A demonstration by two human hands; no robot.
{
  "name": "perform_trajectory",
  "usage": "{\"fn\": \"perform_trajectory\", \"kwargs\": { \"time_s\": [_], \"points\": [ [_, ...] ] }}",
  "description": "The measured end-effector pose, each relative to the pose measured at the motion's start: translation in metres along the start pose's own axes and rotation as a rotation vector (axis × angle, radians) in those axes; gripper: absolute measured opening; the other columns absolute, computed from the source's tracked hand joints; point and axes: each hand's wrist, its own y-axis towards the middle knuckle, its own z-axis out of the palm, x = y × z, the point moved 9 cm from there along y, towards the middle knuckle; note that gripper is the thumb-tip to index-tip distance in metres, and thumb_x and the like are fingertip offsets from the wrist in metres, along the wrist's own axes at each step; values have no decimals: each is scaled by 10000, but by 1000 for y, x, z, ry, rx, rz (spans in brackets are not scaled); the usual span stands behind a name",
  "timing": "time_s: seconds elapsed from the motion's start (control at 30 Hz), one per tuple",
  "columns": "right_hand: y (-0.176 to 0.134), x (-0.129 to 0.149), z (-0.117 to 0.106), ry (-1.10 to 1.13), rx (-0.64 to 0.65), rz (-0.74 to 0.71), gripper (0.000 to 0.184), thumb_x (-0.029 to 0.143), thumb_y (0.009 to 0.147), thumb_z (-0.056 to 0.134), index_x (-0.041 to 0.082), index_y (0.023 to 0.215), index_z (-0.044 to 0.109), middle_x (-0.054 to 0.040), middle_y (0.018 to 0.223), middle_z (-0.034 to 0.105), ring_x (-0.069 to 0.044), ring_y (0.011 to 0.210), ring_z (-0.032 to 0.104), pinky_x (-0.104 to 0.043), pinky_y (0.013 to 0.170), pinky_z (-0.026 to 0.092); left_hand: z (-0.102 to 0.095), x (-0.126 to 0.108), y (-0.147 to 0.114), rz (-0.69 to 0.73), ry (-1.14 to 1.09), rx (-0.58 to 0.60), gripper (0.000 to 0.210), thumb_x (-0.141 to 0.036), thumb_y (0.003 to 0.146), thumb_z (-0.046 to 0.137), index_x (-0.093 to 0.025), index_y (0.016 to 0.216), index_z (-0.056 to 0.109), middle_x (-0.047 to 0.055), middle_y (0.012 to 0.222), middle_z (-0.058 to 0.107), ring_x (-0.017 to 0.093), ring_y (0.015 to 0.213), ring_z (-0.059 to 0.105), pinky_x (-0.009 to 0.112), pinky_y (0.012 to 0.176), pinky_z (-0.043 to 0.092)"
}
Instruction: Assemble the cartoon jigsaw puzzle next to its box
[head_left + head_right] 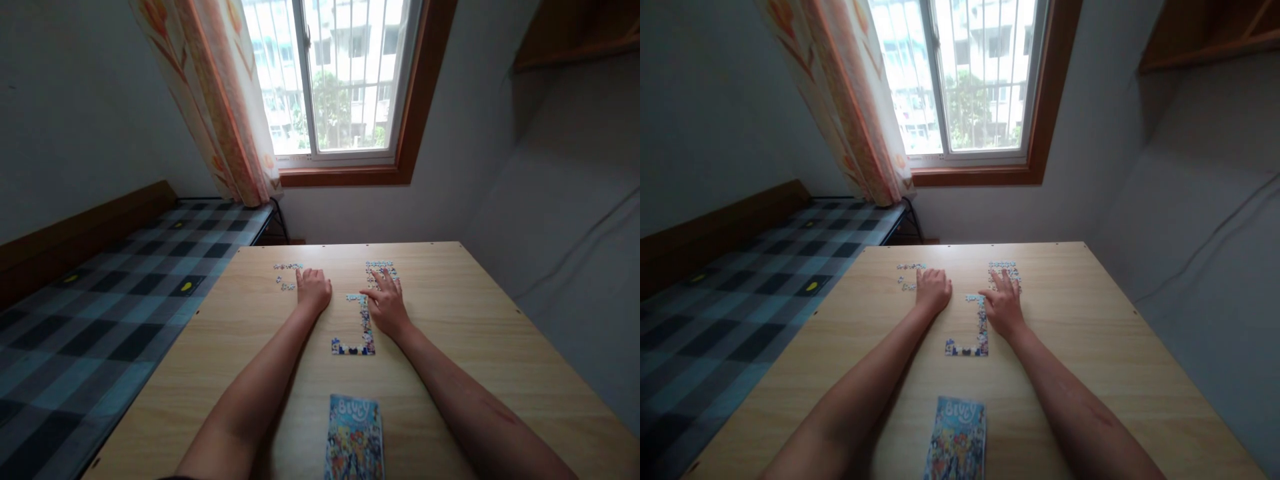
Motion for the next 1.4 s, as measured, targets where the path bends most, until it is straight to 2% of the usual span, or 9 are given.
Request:
{"fn": "perform_trajectory", "kwargs": {
  "time_s": [0.1, 0.23, 0.33, 0.5, 0.6, 0.73, 0.93, 1.4],
  "points": [
    [0, 4, 1, -9, 22, -16, 355, 132, 893, 535, 285, 1080, 794, -69, 1576, 446, -337, 1550, 179, -672, 1208, 131, -6, -9, -16, 95, -40, -32, 296, -248, 959, 462, -179, 1098, 715, 142, 1135, 696, 312, 1178, 550, 569, 1212, 188],
    [-1, 13, 1, -16, 57, -63, 359, 131, 881, 537, 273, 1097, 786, -79, 1564, 460, -336, 1545, 198, -666, 1216, 110, -10, -12, -24, 170, -154, -44, 383, -144, 911, 487, -206, 1231, 688, 105, 1105, 707, 275, 1090, 579, 458, 1073, 416],
    [-2, 20, 2, -30, 78, -110, 359, 139, 880, 544, 267, 1123, 776, -89, 1564, 459, -330, 1548, 195, -659, 1223, 91, -14, -5, -21, 189, -265, -73, 425, -90, 869, 493, -207, 1219, 703, 86, 1108, 702, 246, 1072, 592, 396, 1020, 476],
    [-2, 21, 3, -39, 119, -109, 368, 147, 890, 532, 263, 1145, 770, -97, 1570, 452, -326, 1549, 194, -656, 1225, 92, -7, 9, -14, 282, -367, 10, 361, -117, 885, 501, -225, 1095, 773, 67, 1148, 715, 223, 1094, 606, 376, 1041, 491],
    [-2, 20, 5, -51, 144, -105, 382, 150, 880, 542, 267, 1169, 763, -92, 1581, 437, -337, 1550, 183, -669, 1218, 92, -2, 10, -12, 353, -328, 73, 353, -139, 892, 507, -262, 1045, 800, 55, 1123, 728, 233, 1069, 602, 403, 1023, 497],
    [-2, 17, 11, -63, 177, -117, 389, 152, 869, 559, 281, 1176, 761, -77, 1602, 408, -344, 1552, 167, -683, 1210, 85, -4, 9, -11, 375, -290, 80, 315, -191, 885, 543, -281, 1021, 813, 58, 1089, 726, 243, 1040, 595, 422, 1015, 491],
    [-3, 19, 13, -56, 205, -128, 385, 154, 875, 564, 294, 1177, 756, -71, 1614, 389, -342, 1557, 150, -690, 1206, 76, -10, 1, -13, 388, -293, 100, 165, -285, 857, 645, -262, 915, 797, 50, 1089, 721, 249, 1045, 595, 409, 1008, 479],
    [-4, 23, 16, -94, 253, -137, 382, 172, 904, 566, 315, 1209, 747, -80, 1632, 361, -365, 1558, 142, -695, 1204, 71, -9, -30, -24, 462, -288, 85, 79, -213, 864, 679, -223, 902, 748, 67, 1117, 695, 240, 1078, 596, 394, 1019, 482]
  ]
}}
